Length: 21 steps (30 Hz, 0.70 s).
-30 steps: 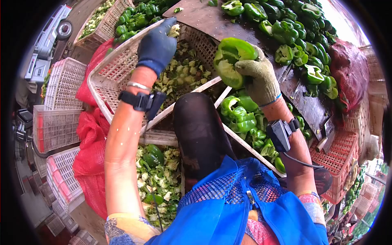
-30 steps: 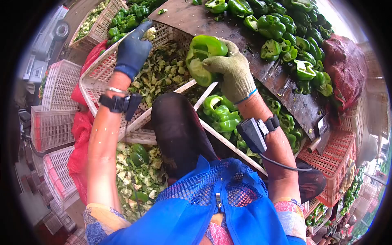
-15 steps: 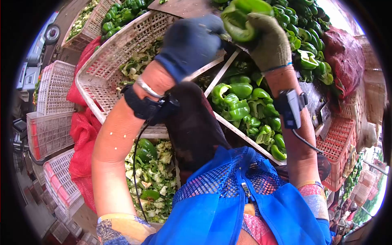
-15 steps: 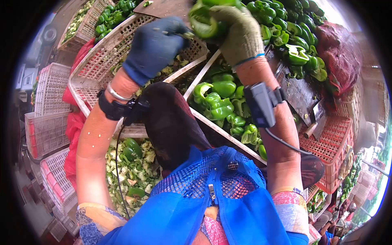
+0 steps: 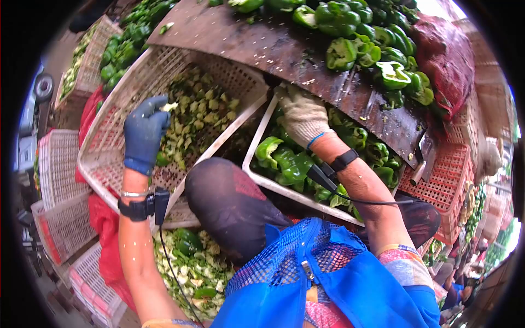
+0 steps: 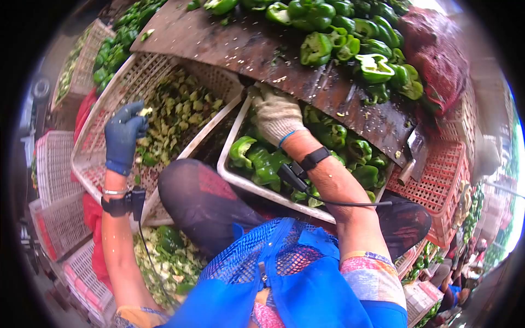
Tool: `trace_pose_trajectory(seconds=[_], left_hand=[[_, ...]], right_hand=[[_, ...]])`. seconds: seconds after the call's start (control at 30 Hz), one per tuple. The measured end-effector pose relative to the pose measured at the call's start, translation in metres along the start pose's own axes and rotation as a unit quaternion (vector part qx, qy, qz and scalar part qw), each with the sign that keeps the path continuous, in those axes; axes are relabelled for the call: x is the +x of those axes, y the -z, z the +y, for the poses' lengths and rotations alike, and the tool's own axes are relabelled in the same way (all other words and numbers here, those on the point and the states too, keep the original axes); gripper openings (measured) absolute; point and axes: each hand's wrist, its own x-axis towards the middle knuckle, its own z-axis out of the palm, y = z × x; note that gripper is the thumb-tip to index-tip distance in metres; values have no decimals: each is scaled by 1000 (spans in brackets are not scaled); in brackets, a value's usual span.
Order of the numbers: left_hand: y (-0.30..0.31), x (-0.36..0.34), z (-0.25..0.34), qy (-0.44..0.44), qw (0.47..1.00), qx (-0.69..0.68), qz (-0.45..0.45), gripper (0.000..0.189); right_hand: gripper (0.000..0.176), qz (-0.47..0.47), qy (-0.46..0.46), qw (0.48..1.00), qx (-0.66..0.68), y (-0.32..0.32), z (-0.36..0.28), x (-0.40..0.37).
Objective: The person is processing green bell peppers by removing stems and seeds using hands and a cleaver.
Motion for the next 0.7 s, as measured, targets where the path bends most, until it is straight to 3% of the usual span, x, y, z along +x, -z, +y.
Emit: trace_pose_trajectory(seconds=[0.03, 0.1, 0.2, 0.23, 0.27, 0.3, 0.37, 0.43, 0.53, 0.6, 0.63, 0.7], left_hand=[[-5, 2, 6, -3, 1000, 7, -7, 38], [-14, 7, 20, -52, 998, 39, -14, 40], [-29, 20, 57, -177, 973, 145, -20, 44], [-39, 28, 69, -270, 935, 229, 0, 43], [-52, 34, 84, -278, 918, 283, -15, 42], [-67, 41, 100, -286, 897, 336, -29, 41], [-108, 49, 133, -250, 906, 337, -51, 39], [-160, 70, 141, -327, 899, 289, -37, 41], [-243, 94, 161, -319, 904, 279, -57, 45], [-286, 101, 175, -260, 923, 271, -80, 45], [-303, 102, 178, -238, 932, 263, -70, 45], [-324, 99, 169, -285, 937, 195, -52, 46]], right_hand=[[74, 102, 57, 992, -36, -5, 6, 3], [74, 1, 22, 1000, 5, -4, 13, 11], [76, -16, 20, 999, 36, 3, 12, 1], [76, -1, 29, 998, 50, 20, 6, -12], [75, -32, 31, 998, 47, 37, 0, -20], [67, 70, 71, 995, 16, 35, 0, -34], [58, 175, 111, 978, -14, 36, 8, -51], [49, 206, 95, 974, 24, 44, 22, -70], [55, 231, 36, 957, 168, 69, 50, -94], [62, 312, -8, 913, 264, 63, 77, -94], [70, 281, -137, 838, 447, 60, 82, -81], [76, 215, -277, 726, 591, 84, 106, -49]])
